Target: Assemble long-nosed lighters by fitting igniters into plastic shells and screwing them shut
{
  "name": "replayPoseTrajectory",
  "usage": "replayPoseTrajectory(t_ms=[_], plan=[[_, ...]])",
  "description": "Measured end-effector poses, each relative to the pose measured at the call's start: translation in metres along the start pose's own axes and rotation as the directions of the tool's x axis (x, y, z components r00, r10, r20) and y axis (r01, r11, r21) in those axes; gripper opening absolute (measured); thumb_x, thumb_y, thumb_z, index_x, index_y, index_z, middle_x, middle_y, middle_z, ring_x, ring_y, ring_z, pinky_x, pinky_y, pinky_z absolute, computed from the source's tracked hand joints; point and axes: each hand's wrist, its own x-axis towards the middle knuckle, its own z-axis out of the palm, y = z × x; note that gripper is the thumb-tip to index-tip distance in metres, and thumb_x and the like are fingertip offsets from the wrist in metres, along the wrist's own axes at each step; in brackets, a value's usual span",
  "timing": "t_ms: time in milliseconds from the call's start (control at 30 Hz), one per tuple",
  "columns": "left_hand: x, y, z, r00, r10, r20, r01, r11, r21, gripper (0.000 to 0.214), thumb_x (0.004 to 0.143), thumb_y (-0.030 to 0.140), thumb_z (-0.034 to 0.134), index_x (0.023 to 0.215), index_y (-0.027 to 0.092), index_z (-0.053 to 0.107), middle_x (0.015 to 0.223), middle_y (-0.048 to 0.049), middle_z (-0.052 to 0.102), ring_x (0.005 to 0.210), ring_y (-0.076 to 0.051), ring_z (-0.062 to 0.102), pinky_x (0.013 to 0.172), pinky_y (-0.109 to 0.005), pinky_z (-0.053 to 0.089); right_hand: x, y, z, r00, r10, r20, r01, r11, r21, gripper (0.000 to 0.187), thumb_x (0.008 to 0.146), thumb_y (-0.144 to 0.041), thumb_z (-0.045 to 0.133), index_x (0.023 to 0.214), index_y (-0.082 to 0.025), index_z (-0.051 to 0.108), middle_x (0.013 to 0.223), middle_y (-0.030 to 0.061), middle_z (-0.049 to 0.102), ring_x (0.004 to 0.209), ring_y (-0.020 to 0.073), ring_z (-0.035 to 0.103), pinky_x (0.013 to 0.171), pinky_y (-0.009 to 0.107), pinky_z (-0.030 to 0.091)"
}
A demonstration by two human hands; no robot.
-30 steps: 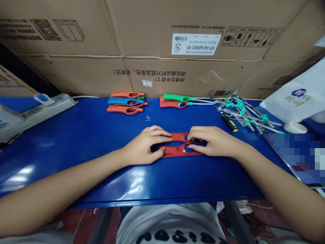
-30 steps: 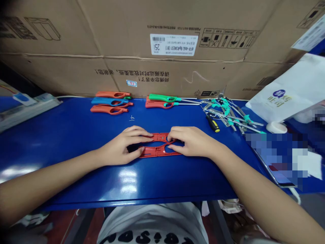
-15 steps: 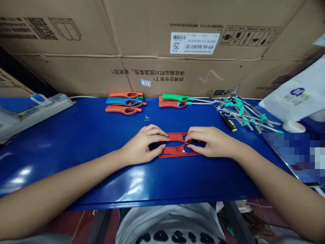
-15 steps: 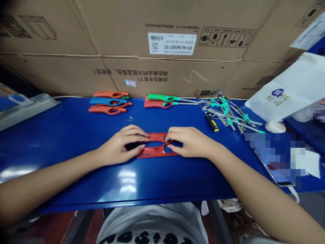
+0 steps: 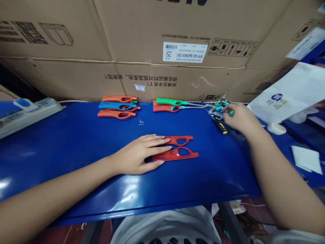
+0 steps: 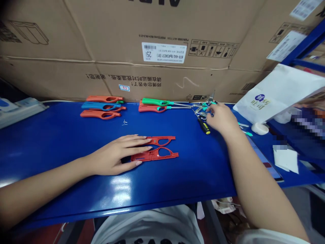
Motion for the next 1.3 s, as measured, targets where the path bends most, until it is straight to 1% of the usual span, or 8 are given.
replayPoseTrajectory(t_ms=[167,400,567,800,900,1033,1167,1300], plan=[[0.000,-0.002,0.001,1.000,0.006,-0.003,-0.006,0.999,0.041,0.048,0.099,0.035,0.057,0.146,0.026,0.056,0.154,-0.0077,0.052,0.143,-0.030,0.049,0.121,-0.053,0.039,0.010,0.030,-0.006,0.971,0.210,0.117,-0.206,0.978,-0.047,0.022,0.083,-0.016,0.058,0.099,-0.013,0.072,0.101,0.0147,0.073,0.083,0.0237,0.064,0.073,0.030,0.044],[-0.001,-0.002,0.001,1.000,-0.003,-0.020,0.005,0.997,0.074,0.045,0.098,0.034,0.057,0.142,0.024,0.060,0.151,-0.0079,0.055,0.140,-0.030,0.052,0.120,-0.052,0.040,0.014,0.039,0.001,0.934,0.325,0.150,-0.317,0.945,-0.074,0.014,0.082,-0.030,0.064,0.081,-0.017,0.071,0.084,0.0133,0.073,0.074,0.0237,0.062,0.063,0.031,0.039],[-0.001,-0.002,0.001,0.999,-0.009,-0.046,0.012,0.997,0.074,0.043,0.095,0.031,0.058,0.137,0.023,0.064,0.147,-0.0090,0.059,0.138,-0.030,0.055,0.119,-0.052,0.042,0.014,0.044,-0.005,0.949,0.269,0.166,-0.269,0.963,-0.018,0.016,0.082,-0.032,0.063,0.078,-0.018,0.069,0.085,0.0137,0.074,0.071,0.0227,0.062,0.063,0.032,0.040],[-0.001,-0.002,0.000,0.998,-0.009,-0.064,0.015,0.996,0.092,0.041,0.095,0.032,0.058,0.134,0.022,0.067,0.144,-0.0081,0.061,0.136,-0.030,0.057,0.117,-0.052,0.045,0.006,0.054,-0.015,0.968,0.032,0.249,-0.069,0.988,0.140,0.006,0.080,-0.022,0.069,0.074,-0.021,0.070,0.073,0.0052,0.073,0.063,0.0186,0.061,0.063,0.030,0.043],[-0.001,-0.002,-0.001,0.997,-0.012,-0.070,0.020,0.994,0.109,0.040,0.095,0.031,0.058,0.132,0.021,0.068,0.143,-0.0091,0.063,0.135,-0.030,0.057,0.116,-0.053,0.046,0.003,0.052,-0.017,0.989,0.006,0.149,-0.029,0.988,0.150,0.010,0.079,-0.018,0.068,0.069,-0.021,0.066,0.070,0.0059,0.071,0.061,0.0184,0.058,0.062,0.031,0.041],[-0.002,-0.005,-0.002,0.997,-0.017,-0.079,0.027,0.992,0.123,0.041,0.093,0.030,0.058,0.131,0.020,0.068,0.141,-0.0101,0.064,0.134,-0.031,0.059,0.115,-0.054,0.046,0.001,0.042,-0.022,0.994,0.013,-0.109,0.005,0.986,0.164,0.003,0.084,-0.021,0.064,0.082,-0.020,0.066,0.082,0.0106,0.073,0.072,0.0210,0.061,0.069,0.032,0.043],[-0.003,-0.008,-0.003,0.994,-0.018,-0.112,0.033,0.989,0.142,0.040,0.090,0.028,0.059,0.128,0.020,0.070,0.137,-0.0101,0.067,0.131,-0.032,0.061,0.114,-0.055,0.047,-0.004,0.020,-0.021,0.934,-0.030,-0.357,0.108,0.974,0.200,0.014,0.093,-0.029,0.057,0.094,-0.019,0.066,0.092,0.0132,0.073,0.080,0.0211,0.064,0.077,0.032,0.048],[-0.003,-0.009,-0.002,0.992,-0.003,-0.129,0.025,0.986,0.165,0.039,0.088,0.028,0.061,0.125,0.020,0.072,0.132,-0.0089,0.070,0.128,-0.031,0.063,0.112,-0.053,0.049,-0.019,-0.013,-0.013,0.834,-0.291,-0.469,0.407,0.898,0.165,0.019,0.097,-0.034,0.053,0.095,-0.021,0.067,0.087,0.0087,0.072,0.076,0.0216,0.065,0.072,0.033,0.050]])
